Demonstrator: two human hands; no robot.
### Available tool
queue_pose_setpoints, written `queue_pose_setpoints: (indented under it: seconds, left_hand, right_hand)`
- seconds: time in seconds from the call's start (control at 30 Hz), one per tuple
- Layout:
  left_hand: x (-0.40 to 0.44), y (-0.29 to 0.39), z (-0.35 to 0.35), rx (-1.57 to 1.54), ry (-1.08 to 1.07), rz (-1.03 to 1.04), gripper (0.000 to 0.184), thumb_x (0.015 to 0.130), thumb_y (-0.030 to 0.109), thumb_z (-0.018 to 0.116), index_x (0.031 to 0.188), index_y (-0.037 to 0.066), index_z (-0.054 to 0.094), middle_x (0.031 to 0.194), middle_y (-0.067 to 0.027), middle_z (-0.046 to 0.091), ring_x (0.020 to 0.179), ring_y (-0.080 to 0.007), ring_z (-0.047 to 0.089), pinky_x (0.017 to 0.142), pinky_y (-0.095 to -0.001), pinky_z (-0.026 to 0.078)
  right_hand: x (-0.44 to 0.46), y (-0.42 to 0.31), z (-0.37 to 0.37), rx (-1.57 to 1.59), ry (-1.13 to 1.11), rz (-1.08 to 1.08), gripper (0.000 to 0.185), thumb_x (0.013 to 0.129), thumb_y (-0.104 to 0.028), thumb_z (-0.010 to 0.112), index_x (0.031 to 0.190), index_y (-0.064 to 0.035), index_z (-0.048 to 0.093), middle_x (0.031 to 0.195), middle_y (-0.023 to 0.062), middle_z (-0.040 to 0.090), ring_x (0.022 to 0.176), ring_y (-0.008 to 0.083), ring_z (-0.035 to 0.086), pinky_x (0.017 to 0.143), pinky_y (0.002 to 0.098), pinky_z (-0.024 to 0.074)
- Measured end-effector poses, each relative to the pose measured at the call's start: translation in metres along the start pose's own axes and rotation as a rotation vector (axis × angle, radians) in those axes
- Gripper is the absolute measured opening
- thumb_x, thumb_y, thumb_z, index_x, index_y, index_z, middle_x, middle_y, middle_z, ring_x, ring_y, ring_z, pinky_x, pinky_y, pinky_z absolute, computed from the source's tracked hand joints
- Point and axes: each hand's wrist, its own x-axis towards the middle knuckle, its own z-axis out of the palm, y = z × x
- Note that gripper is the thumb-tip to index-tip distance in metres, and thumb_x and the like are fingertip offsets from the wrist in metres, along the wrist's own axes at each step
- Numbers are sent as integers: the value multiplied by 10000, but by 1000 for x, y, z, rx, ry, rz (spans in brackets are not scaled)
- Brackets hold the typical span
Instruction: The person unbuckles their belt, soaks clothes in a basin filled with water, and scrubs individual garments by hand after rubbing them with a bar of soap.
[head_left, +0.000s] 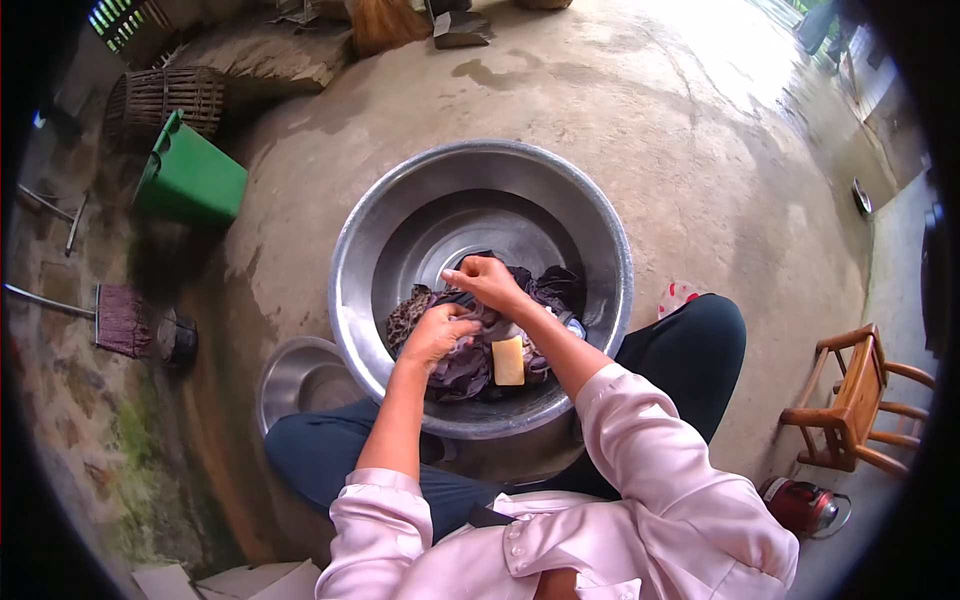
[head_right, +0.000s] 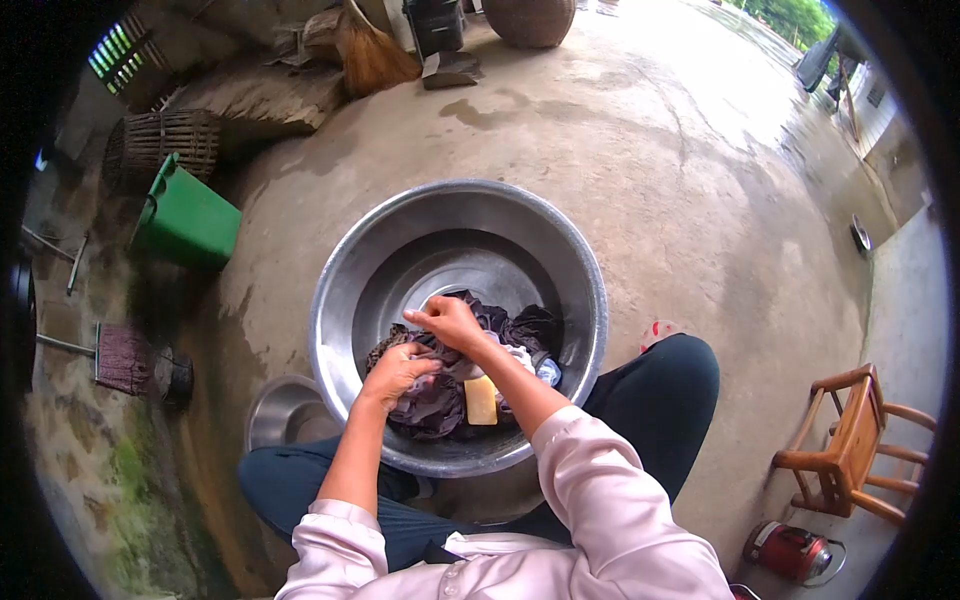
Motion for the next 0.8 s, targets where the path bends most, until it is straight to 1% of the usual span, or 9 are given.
queue_pose_setpoints:
  seconds: [0.07, 0.17, 0.27, 0.33, 0.43, 0.57, 0.67, 0.7, 0.8]
  left_hand:
    - [2, -1, -4, -81, 70, 55, 224, 840, 193, 673, 924, -11, 627, 785, -40, 623, 670, -88, 559, 610, -220, 440]
    - [-2, 12, -12, -263, 205, 126, 132, 886, 159, 601, 819, 46, 612, 705, 12, 572, 602, -65, 509, 562, -216, 412]
    - [-5, 20, -19, -331, 332, 242, 143, 894, 162, 592, 784, 72, 603, 698, 26, 559, 604, -56, 508, 563, -213, 407]
    - [-8, 25, -23, -435, 392, 284, 171, 897, 176, 594, 749, 90, 595, 698, 35, 556, 619, -51, 512, 583, -209, 403]
    - [-18, 41, -25, -469, 487, 333, 196, 899, 201, 600, 732, 102, 575, 698, 43, 552, 623, -54, 508, 592, -215, 401]
    - [-15, 36, -37, -454, 559, 394, 139, 855, 172, 654, 754, 100, 591, 715, 46, 541, 645, -62, 481, 616, -236, 396]
    - [-10, 25, -41, 15, 794, 368, 162, 840, 145, 678, 736, 98, 562, 695, 62, 486, 634, -41, 422, 606, -218, 367]
    - [1, 13, -40, 319, 953, 587, 222, 839, 126, 694, 710, 95, 516, 688, 67, 440, 631, -30, 369, 591, -201, 335]
    - [-5, 30, -17, -185, 752, 548, 229, 871, 161, 671, 744, 50, 517, 678, 44, 444, 632, -54, 388, 590, -225, 354]
  right_hand:
    - [0, -3, -7, 436, -341, 23, 535, 779, -483, 714, 964, 14, 639, 889, 101, 651, 801, 135, 576, 700, 290, 459]
    - [-1, -1, -31, 77, -626, -99, 802, 689, -528, 770, 1244, 1, 536, 1230, 162, 565, 1131, 243, 537, 975, 343, 401]
    - [-6, 8, -29, -34, -589, 11, 819, 654, -555, 783, 1231, -22, 552, 1127, 144, 625, 1067, 251, 583, 912, 366, 441]
    - [-15, 13, -23, 203, -681, 260, 652, 709, -490, 767, 1192, -90, 589, 1005, 87, 652, 909, 174, 611, 758, 333, 478]
    - [-10, 37, 5, 281, -466, 19, 385, 821, -280, 708, 1106, -33, 631, 970, 59, 646, 884, 153, 588, 824, 298, 456]
    - [-20, 3, 0, 660, -218, 19, 309, 833, -190, 676, 1079, -6, 639, 916, 34, 635, 899, 129, 564, 839, 275, 429]
    - [-9, -12, -21, 915, -123, 149, 86, 841, -140, 639, 836, -67, 593, 772, -15, 563, 677, 77, 505, 619, 213, 411]
    - [-9, -24, -23, 950, -52, 117, 116, 834, -108, 639, 780, -89, 538, 717, -31, 518, 629, 64, 478, 568, 201, 391]
    - [6, -6, -17, 922, 73, 59, 103, 821, -71, 645, 807, -85, 544, 704, -40, 517, 629, 65, 479, 562, 219, 391]
